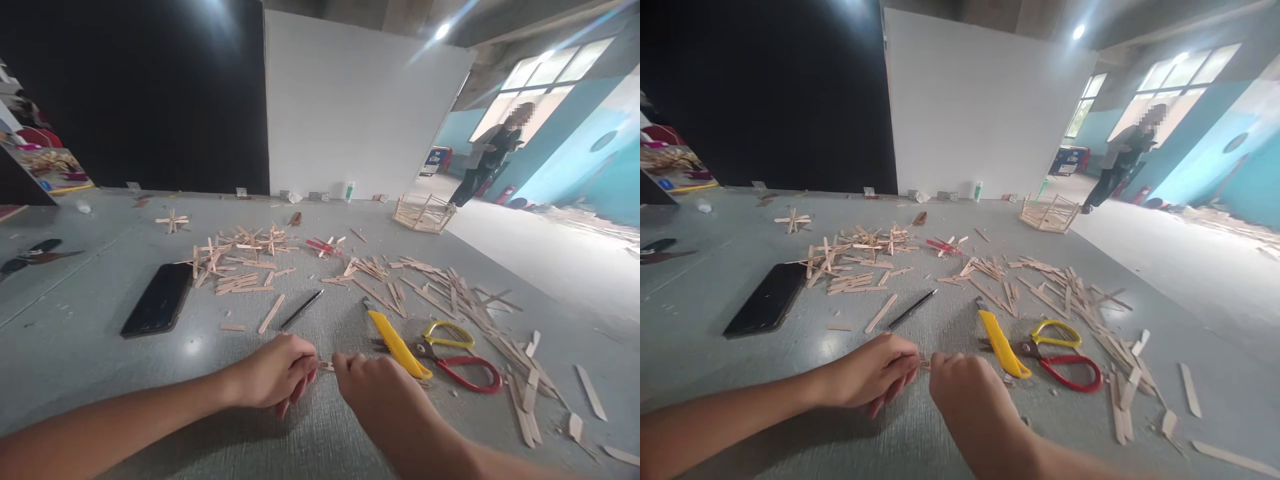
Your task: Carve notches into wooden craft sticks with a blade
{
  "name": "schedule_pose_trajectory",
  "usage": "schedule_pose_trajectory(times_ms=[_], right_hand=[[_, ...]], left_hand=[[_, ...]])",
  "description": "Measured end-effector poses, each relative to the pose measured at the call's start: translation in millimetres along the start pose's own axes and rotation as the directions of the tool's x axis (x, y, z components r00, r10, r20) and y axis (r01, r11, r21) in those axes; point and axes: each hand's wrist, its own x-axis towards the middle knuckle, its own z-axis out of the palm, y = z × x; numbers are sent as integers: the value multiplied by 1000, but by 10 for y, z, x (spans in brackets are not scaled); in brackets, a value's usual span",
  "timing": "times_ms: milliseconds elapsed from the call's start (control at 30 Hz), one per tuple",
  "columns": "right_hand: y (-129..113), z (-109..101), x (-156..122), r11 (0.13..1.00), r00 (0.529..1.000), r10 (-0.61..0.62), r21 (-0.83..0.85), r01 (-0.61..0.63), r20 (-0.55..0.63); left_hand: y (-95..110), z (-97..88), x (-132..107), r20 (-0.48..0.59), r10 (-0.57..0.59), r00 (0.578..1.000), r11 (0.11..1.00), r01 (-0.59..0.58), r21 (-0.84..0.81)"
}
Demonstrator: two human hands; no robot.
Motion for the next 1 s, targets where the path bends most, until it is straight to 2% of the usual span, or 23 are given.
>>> schedule_pose_trajectory(times_ms=[67, 133, 200, 300, 433, 500, 600, 633, 667, 700, 733, 800, 867, 933, 1000], right_hand=[[8, 14, -90, 994, 998, 59, -96, -59, -8], [17, 18, -170, 988, 991, 107, -104, -115, -82], [39, 5, -226, 992, 972, 119, -25, -127, -202], [99, -49, -272, 987, 931, 115, 144, -68, -346], [165, -144, -305, 921, 903, 167, 390, 0, -395], [176, -175, -320, 887, 885, 189, 461, 33, -426], [172, -186, -352, 874, 842, 200, 479, 76, -500], [167, -186, -366, 872, 830, 211, 484, 80, -517], [162, -187, -379, 865, 821, 226, 495, 79, -525], [156, -192, -392, 853, 816, 244, 516, 75, -524], [153, -203, -402, 835, 814, 265, 545, 74, -517], [155, -249, -410, 770, 831, 300, 633, 79, -469], [177, -328, -402, 684, 873, 305, 725, 77, -381], [214, -428, -386, 627, 903, 296, 777, 63, -312], [259, -532, -381, 632, 906, 290, 773, 61, -308]], left_hand=[[11, 24, -8, -20, 23, 1000, 999, -22, 25], [39, 62, -29, -73, 60, 995, 996, -55, 70], [74, 108, -66, -161, 125, 979, 983, -101, 151], [114, 166, -145, -275, 242, 931, 942, -157, 296], [140, 187, -255, -329, 373, 868, 876, -212, 432], [154, 177, -302, -327, 526, 785, 777, -287, 561], [182, 170, -371, -243, 774, 585, 514, -355, 781], [192, 173, -393, -214, 814, 540, 450, -353, 821], [203, 180, -412, -195, 834, 516, 410, -344, 845], [216, 187, -427, -193, 833, 519, 404, -332, 852], [230, 194, -438, -212, 812, 544, 432, -315, 845], [267, 196, -441, -294, 715, 634, 555, -259, 791], [313, 175, -425, -369, 578, 727, 692, -197, 694], [364, 137, -401, -417, 442, 794, 806, -148, 573], [415, 96, -386, -435, 306, 847, 899, -107, 424]])
